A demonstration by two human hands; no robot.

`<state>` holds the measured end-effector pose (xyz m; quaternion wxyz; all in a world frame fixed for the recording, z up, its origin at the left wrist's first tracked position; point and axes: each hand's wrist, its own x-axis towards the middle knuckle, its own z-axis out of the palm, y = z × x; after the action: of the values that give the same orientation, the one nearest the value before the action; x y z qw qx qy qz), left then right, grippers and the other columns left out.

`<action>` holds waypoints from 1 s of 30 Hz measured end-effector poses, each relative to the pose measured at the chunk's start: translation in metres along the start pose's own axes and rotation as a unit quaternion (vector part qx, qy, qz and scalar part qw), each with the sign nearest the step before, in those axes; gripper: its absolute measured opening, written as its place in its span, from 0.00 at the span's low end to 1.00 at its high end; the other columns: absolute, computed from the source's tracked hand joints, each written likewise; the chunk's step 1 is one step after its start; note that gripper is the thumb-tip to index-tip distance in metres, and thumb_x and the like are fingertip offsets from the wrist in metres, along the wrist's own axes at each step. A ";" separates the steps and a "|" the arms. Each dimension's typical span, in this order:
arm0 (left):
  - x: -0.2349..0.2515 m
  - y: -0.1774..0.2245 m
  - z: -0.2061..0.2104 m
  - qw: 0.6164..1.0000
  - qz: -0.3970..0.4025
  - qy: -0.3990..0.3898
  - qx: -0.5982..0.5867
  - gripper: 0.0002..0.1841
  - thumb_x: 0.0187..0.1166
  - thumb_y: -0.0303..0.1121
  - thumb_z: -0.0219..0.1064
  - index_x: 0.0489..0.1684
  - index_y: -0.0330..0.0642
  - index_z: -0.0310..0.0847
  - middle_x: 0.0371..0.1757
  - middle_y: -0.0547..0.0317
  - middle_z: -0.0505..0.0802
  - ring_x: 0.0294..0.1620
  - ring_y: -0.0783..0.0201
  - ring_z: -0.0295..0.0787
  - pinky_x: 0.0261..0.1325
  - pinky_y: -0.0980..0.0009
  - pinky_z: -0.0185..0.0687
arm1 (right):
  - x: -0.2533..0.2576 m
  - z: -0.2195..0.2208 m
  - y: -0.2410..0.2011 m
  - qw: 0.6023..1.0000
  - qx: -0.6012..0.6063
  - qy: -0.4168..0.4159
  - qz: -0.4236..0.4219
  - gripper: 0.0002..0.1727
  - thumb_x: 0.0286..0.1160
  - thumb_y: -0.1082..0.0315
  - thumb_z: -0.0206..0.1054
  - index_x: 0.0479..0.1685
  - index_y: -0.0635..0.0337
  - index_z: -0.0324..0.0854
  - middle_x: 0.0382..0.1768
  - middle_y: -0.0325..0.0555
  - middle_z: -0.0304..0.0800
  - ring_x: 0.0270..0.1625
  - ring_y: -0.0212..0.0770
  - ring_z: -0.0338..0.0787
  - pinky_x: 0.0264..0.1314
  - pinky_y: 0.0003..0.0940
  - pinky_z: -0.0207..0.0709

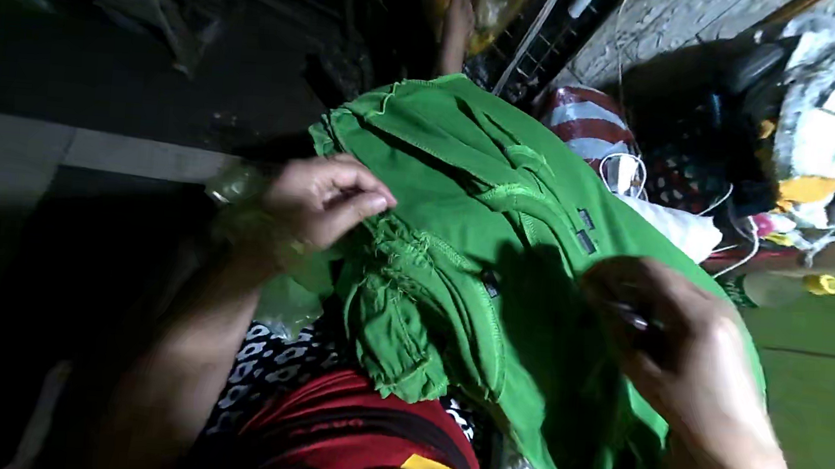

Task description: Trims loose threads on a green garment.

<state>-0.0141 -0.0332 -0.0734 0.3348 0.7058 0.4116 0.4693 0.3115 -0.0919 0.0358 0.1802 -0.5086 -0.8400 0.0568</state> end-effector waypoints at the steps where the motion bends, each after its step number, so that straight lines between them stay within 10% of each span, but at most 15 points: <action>1: -0.003 -0.003 0.010 1.000 0.011 0.005 0.014 0.11 0.81 0.31 0.63 0.45 0.33 0.91 0.52 0.56 0.93 0.54 0.77 0.87 0.60 0.81 0.82 | 0.017 0.011 -0.002 0.999 0.026 -0.023 -0.033 0.12 0.63 0.74 0.65 0.45 0.63 0.86 0.32 0.46 0.89 0.31 0.38 0.87 0.34 0.36 0.82; 6: 0.005 0.012 0.027 0.987 -0.090 0.052 0.121 0.11 0.85 0.25 0.60 0.51 0.34 0.89 0.56 0.46 0.90 0.49 0.63 0.87 0.55 0.68 0.83 | 0.074 0.063 0.001 0.994 0.062 -0.024 -0.086 0.14 0.59 0.79 0.71 0.46 0.65 0.87 0.41 0.55 0.87 0.37 0.51 0.90 0.34 0.48 0.84; 12: 0.009 -0.011 0.027 0.988 -0.076 0.091 0.101 0.14 0.84 0.27 0.59 0.57 0.31 0.87 0.63 0.43 0.89 0.59 0.62 0.89 0.66 0.68 0.83 | 0.103 0.090 0.062 0.999 -0.011 -0.011 -0.042 0.22 0.78 0.74 0.62 0.71 0.56 0.85 0.73 0.54 0.85 0.47 0.61 0.95 0.37 0.64 0.84; 18: -0.014 -0.018 0.035 0.993 -0.064 0.082 0.063 0.14 0.76 0.31 0.67 0.56 0.37 0.90 0.69 0.47 0.87 0.71 0.60 0.83 0.73 0.65 0.79 | 0.090 0.082 0.050 0.998 0.024 0.033 -0.052 0.16 0.75 0.75 0.68 0.61 0.65 0.86 0.63 0.57 0.90 0.52 0.57 0.95 0.46 0.59 0.86; 23: -0.010 -0.013 0.038 0.988 -0.033 0.112 0.100 0.09 0.79 0.32 0.69 0.45 0.38 0.93 0.59 0.47 0.89 0.60 0.63 0.86 0.67 0.71 0.80 | 0.064 0.067 0.006 0.989 0.033 0.049 -0.134 0.11 0.62 0.75 0.71 0.44 0.68 0.85 0.41 0.58 0.85 0.31 0.50 0.88 0.24 0.44 0.79; 26: 0.001 -0.014 0.037 0.986 -0.012 0.137 0.093 0.09 0.78 0.34 0.70 0.42 0.39 0.93 0.54 0.49 0.88 0.53 0.70 0.84 0.58 0.78 0.78 | 0.049 0.067 -0.010 0.984 0.124 -0.059 -0.111 0.13 0.69 0.59 0.74 0.39 0.61 0.85 0.34 0.45 0.85 0.30 0.36 0.85 0.30 0.31 0.80; 30: 0.017 0.001 0.034 0.978 0.002 0.160 0.131 0.10 0.79 0.37 0.70 0.42 0.40 0.93 0.47 0.51 0.85 0.44 0.74 0.79 0.47 0.83 0.72 | 0.044 0.071 -0.011 0.979 0.167 -0.081 -0.083 0.07 0.67 0.70 0.68 0.39 0.63 0.84 0.34 0.46 0.83 0.30 0.33 0.82 0.31 0.25 0.77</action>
<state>0.0222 -0.0210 -0.0778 0.1689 0.6600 0.5164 0.5189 0.2583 -0.0522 -0.0162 0.1980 -0.3936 -0.8697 0.2224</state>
